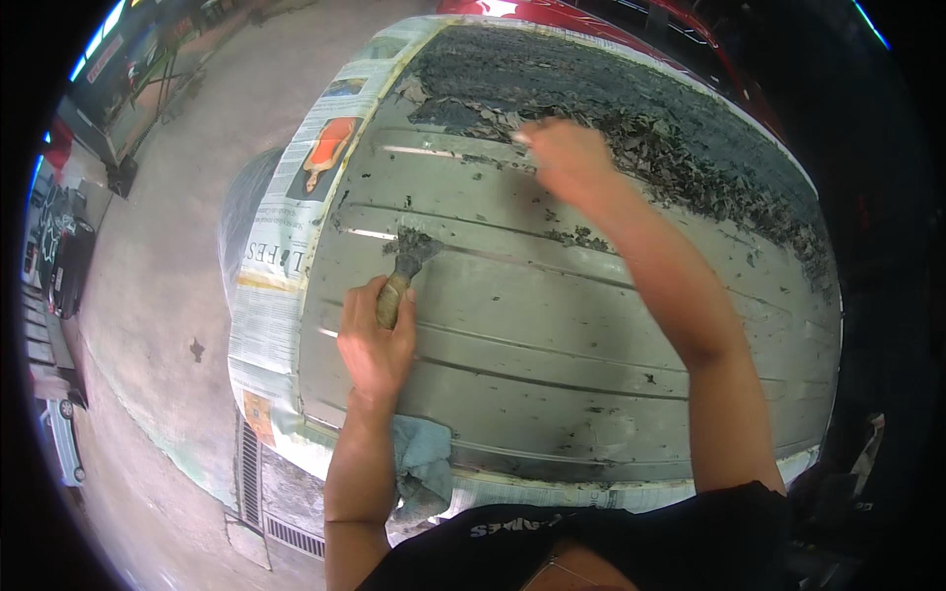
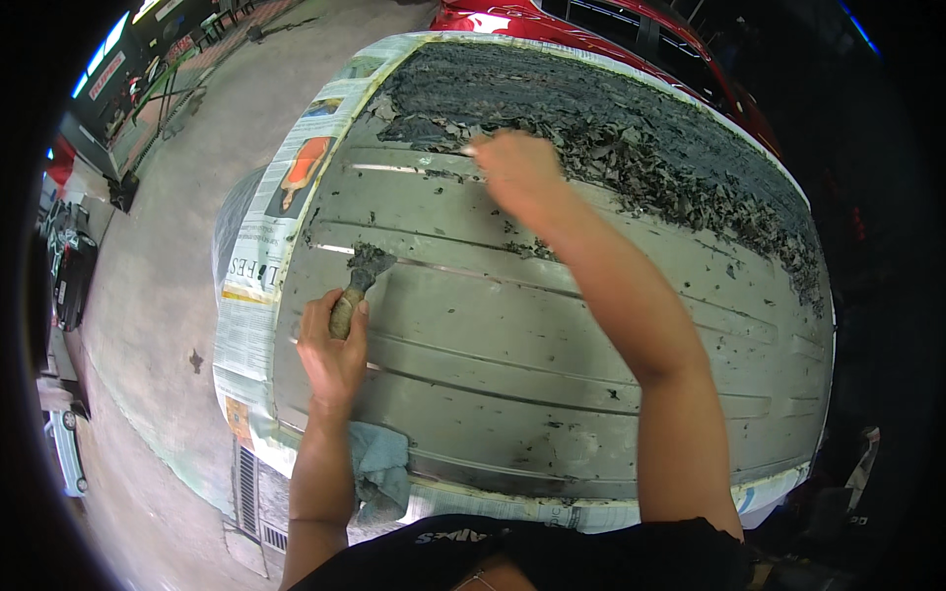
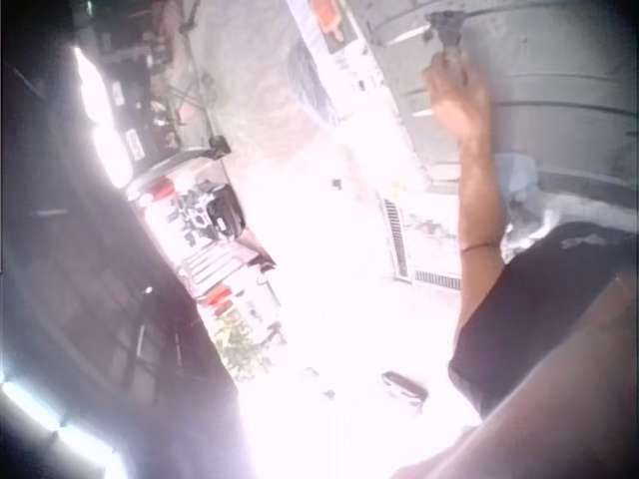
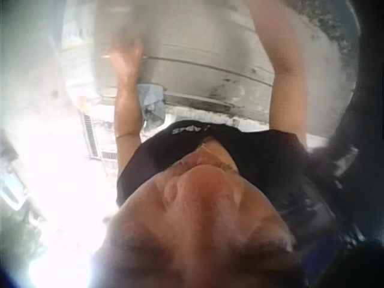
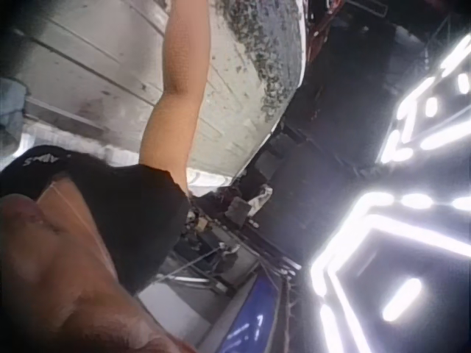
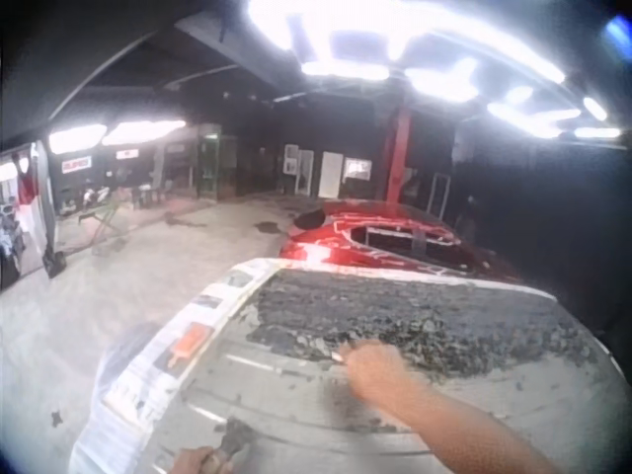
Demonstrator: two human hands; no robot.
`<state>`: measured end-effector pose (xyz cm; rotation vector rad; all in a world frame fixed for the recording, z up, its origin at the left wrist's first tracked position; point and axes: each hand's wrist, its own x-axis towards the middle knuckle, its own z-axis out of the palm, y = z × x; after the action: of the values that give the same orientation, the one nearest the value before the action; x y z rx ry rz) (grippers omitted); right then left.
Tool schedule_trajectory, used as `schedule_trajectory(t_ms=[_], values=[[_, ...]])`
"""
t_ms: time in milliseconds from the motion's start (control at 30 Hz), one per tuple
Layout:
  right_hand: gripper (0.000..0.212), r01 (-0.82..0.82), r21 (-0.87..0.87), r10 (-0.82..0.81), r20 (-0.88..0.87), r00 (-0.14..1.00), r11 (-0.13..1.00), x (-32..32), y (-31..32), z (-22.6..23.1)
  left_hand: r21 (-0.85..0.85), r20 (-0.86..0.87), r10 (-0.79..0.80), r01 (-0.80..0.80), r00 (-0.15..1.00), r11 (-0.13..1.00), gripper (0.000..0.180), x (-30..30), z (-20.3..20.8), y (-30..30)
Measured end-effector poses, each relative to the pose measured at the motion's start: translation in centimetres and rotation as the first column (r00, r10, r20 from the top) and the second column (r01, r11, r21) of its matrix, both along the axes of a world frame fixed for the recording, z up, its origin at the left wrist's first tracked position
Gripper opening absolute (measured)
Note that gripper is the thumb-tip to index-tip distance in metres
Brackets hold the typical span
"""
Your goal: The person scrapes a thick, flaking gray coating from the hood of a red car using a metal scraper. They repeatedly remove chunks of the material and wipe the surface with a cloth. The hood is partially covered with newspaper and plastic sheeting to protect surrounding areas.
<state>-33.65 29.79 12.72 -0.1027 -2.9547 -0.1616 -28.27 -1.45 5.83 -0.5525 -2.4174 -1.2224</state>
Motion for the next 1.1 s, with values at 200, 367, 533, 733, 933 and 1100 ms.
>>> schedule_trajectory(t_ms=[200, 367, 533, 733, 933, 1100], values=[[0.014, -0.054, 0.168, 0.061, -0.039, 0.997, 0.984, -7.4, -4.6, -3.9, -0.008, -0.014, -0.014, 0.014, 1.000, 1.000, 0.027, -0.2, -0.2, 0.8], [0.017, 0.121, 0.032, -0.122, 0.024, 0.992, 0.992, -8.3, -0.5, -3.5, -0.044, -0.037, -0.016, 0.015, 0.999, 0.999, 0.029, -0.1, -0.3, -0.1], [0.018, 0.396, 0.129, -0.399, -0.003, 0.917, 0.909, -3.8, 8.7, -1.4, 0.004, -0.048, -0.036, 0.036, 0.998, 0.999, 0.028, -0.5, -0.7, 0.4], [0.019, 0.425, 0.064, -0.427, 0.009, 0.904, 0.903, 1.0, 9.5, 3.7, 0.027, -0.008, 0.017, -0.017, 1.000, 0.999, 0.028, -0.4, -0.8, -0.1], [0.023, 0.390, -0.067, -0.378, 0.146, 0.914, 0.918, 5.5, 7.8, 2.9, 0.002, -0.026, 0.001, -0.001, 1.000, 1.000, 0.030, -0.5, -0.6, 0.2], [0.027, 0.055, 0.072, -0.061, 0.090, 0.994, 0.996, 10.8, 2.4, -0.4, 0.009, -0.022, 0.007, -0.007, 1.000, 1.000, 0.028, -0.4, -0.8, 0.1]])
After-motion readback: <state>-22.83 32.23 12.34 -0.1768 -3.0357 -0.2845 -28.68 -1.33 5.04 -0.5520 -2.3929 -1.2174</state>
